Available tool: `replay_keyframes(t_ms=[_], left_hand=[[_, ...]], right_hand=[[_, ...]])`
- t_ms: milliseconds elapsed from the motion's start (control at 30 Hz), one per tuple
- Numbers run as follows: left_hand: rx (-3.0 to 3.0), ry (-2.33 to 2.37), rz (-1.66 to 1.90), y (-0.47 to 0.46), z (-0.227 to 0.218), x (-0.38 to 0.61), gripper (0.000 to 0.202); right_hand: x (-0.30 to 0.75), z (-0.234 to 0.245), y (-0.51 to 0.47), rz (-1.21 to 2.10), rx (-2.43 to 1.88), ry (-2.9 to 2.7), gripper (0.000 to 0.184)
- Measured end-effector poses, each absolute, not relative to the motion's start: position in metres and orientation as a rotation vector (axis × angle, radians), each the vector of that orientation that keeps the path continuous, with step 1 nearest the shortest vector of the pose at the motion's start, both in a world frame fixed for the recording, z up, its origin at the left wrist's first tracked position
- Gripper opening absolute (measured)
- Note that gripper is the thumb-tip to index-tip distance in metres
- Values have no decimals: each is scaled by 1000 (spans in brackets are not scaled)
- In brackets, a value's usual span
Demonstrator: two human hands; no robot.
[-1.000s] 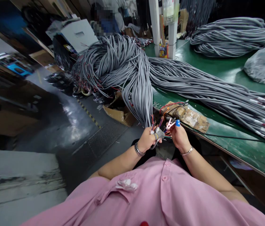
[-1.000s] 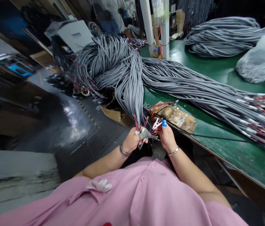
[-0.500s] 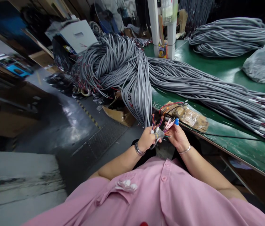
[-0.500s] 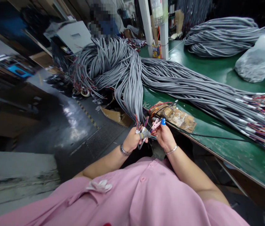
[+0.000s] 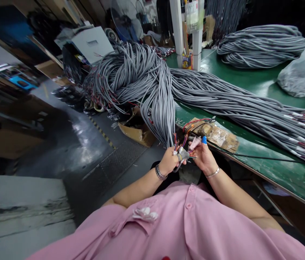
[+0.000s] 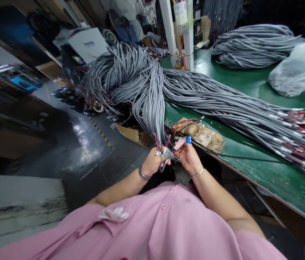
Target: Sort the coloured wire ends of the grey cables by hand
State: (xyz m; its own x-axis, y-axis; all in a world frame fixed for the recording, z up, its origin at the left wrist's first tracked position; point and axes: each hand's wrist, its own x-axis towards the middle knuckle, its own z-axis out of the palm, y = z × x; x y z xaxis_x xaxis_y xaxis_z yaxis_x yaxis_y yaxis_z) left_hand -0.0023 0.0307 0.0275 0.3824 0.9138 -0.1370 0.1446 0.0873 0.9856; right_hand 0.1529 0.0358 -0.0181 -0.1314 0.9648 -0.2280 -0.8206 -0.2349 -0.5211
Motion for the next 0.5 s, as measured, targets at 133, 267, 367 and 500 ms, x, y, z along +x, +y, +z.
replay_keyframes(t_ms=[133, 267, 367, 500], left_hand=[[1388, 1023, 810, 26, 24, -8, 35], [1370, 1026, 863, 24, 23, -10, 36], [1359, 1041, 860, 24, 25, -8, 37], [1317, 1050, 864, 26, 27, -3, 34]], right_hand=[[156, -17, 32, 1725, -605, -344, 40], [159, -20, 30, 1663, -622, -368, 33], [159, -21, 30, 1617, -648, -401, 31], [156, -19, 30, 1585, -668, -418, 31]])
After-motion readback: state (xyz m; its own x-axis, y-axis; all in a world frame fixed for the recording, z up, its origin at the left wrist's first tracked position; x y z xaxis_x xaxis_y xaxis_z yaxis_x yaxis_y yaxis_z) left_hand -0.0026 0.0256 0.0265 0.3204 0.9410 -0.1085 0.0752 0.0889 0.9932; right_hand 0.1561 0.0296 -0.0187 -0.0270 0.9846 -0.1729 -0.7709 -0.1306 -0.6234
